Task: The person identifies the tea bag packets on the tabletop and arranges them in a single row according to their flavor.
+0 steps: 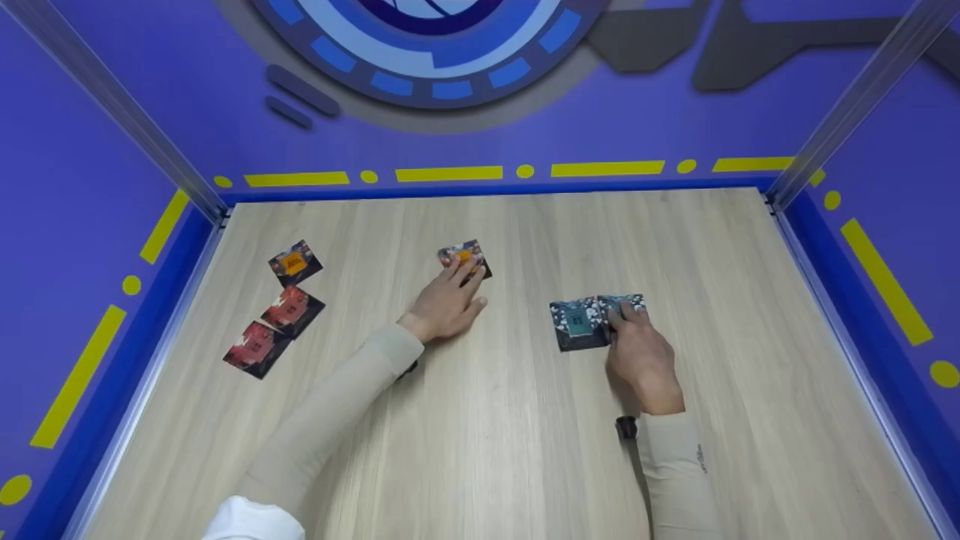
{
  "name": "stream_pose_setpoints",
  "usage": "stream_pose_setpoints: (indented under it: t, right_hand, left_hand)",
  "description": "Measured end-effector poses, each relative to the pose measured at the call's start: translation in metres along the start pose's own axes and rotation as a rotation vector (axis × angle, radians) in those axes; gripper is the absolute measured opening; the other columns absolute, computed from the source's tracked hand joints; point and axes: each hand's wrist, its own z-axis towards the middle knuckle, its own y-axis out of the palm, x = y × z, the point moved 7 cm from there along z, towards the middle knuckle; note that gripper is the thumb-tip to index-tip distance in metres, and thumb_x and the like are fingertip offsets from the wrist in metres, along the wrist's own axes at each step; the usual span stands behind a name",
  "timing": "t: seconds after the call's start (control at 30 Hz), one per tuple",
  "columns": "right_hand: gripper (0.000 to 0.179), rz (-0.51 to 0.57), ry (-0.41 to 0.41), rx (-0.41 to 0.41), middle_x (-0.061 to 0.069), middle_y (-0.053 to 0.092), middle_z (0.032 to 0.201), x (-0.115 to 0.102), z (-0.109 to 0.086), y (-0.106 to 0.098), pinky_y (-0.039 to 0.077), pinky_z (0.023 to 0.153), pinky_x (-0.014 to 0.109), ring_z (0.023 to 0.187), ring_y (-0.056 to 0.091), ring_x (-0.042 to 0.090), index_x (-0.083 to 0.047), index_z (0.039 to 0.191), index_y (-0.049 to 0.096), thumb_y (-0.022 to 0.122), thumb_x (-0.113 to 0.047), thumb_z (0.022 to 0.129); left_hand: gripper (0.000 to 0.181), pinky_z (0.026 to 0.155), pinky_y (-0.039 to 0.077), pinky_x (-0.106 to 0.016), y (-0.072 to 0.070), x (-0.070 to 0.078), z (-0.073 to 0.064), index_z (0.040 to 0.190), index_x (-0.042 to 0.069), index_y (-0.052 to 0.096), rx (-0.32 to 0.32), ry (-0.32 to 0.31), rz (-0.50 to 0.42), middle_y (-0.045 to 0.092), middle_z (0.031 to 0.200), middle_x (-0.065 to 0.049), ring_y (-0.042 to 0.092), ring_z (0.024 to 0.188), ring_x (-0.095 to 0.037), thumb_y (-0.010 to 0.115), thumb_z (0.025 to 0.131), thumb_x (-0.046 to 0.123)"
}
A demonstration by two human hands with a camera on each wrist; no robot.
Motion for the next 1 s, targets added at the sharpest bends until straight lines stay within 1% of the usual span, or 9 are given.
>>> stream_pose_setpoints:
  t: [0.17,0.23,0.3,0.37,0.57,0.7,1.0]
  right_hand:
    - [0.051,-0.007,0.005,-0.007,0.035,0.036,0.164,0.0,0.001,-0.001,0.042,0.108,0.076,0.147,0.036,0.062,0.007,0.155,0.048,0.05,-0.009,0.107]
    - [0.051,-0.008,0.006,-0.008,0.035,0.036,0.164,0.0,0.001,-0.001,0.042,0.108,0.076,0.147,0.035,0.062,0.007,0.155,0.048,0.05,-0.008,0.107]
    - [0.051,-0.006,0.006,-0.01,0.035,0.036,0.164,0.0,0.001,-0.001,0.042,0.109,0.076,0.147,0.035,0.062,0.007,0.155,0.048,0.05,-0.008,0.107]
    - [0.05,-0.002,0.007,-0.011,0.035,0.037,0.163,-0.001,0.0,0.0,0.042,0.109,0.076,0.147,0.035,0.062,0.007,0.155,0.048,0.05,-0.009,0.107]
    - [0.05,0.002,0.012,0.005,0.036,0.038,0.162,-0.001,-0.001,0.0,0.043,0.107,0.076,0.145,0.038,0.062,0.007,0.154,0.05,0.051,-0.009,0.107]
    - [0.05,0.002,0.013,0.011,0.036,0.038,0.162,-0.001,-0.002,0.0,0.043,0.107,0.076,0.144,0.04,0.063,0.007,0.154,0.049,0.051,-0.009,0.107]
    - [0.051,0.01,0.008,0.008,0.036,0.037,0.163,-0.001,-0.001,0.0,0.041,0.109,0.076,0.145,0.037,0.063,0.007,0.155,0.047,0.05,-0.008,0.107]
  left_hand:
    - [0.065,0.136,0.016,-0.043,0.001,0.02,-0.01,0.17,0.012,0.028,-0.002,0.051,0.02,0.015,0.18,-0.01,0.016,0.166,-0.035,0.03,0.116,0.047]
    - [0.065,0.135,0.018,-0.043,0.001,0.027,-0.015,0.17,0.012,0.029,0.005,0.072,0.031,0.017,0.18,-0.01,0.019,0.165,-0.035,0.03,0.116,0.047]
    - [0.065,0.135,0.019,-0.043,0.002,0.034,-0.019,0.17,0.012,0.029,-0.003,0.089,0.041,0.018,0.179,-0.011,0.019,0.165,-0.036,0.031,0.115,0.047]
    - [0.065,0.135,0.02,-0.043,0.004,0.04,-0.023,0.17,0.012,0.029,-0.011,0.104,0.031,0.019,0.179,-0.01,0.019,0.165,-0.037,0.031,0.115,0.047]
    - [0.064,0.135,0.022,-0.044,0.004,0.054,-0.033,0.169,0.013,0.031,-0.023,0.155,-0.015,0.02,0.179,-0.01,0.02,0.165,-0.038,0.034,0.115,0.047]
    - [0.065,0.135,0.021,-0.043,0.004,0.062,-0.038,0.169,0.013,0.031,-0.023,0.187,-0.012,0.02,0.179,-0.009,0.021,0.164,-0.037,0.035,0.115,0.047]
    - [0.066,0.135,0.02,-0.041,0.008,0.083,-0.047,0.17,0.014,0.031,-0.034,0.238,-0.011,0.019,0.18,-0.007,0.02,0.165,-0.036,0.035,0.114,0.049]
